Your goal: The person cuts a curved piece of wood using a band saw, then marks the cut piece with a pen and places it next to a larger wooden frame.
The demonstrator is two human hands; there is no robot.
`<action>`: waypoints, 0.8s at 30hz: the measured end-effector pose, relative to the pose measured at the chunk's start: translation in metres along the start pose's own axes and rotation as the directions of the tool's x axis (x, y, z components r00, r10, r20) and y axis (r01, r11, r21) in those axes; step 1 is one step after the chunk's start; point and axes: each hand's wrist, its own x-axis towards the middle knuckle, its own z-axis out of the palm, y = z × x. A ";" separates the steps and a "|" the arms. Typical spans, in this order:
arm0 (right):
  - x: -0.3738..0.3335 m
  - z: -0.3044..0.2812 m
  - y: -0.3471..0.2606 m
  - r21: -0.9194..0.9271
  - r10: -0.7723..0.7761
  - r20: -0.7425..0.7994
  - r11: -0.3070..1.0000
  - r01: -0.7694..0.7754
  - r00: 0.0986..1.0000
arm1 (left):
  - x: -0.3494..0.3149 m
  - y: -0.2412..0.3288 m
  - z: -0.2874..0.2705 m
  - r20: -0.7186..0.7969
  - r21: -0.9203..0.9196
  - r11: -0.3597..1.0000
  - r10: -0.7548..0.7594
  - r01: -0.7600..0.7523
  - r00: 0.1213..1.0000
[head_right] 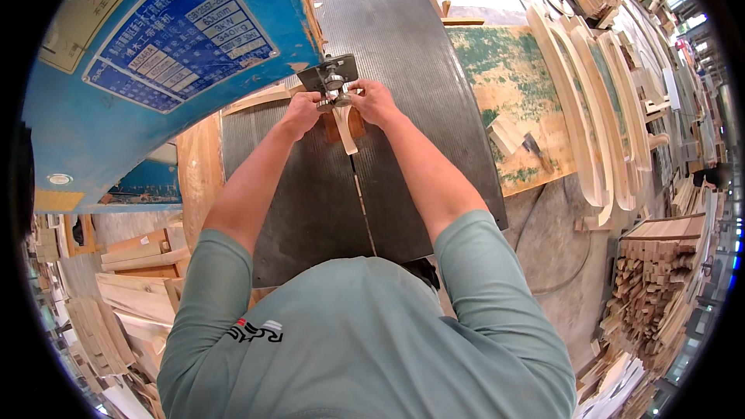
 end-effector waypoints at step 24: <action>0.001 -0.019 -0.027 0.026 0.120 -0.055 0.993 -0.118 0.991 | 0.054 -0.027 0.003 -0.054 0.207 0.978 -0.026 0.037 0.998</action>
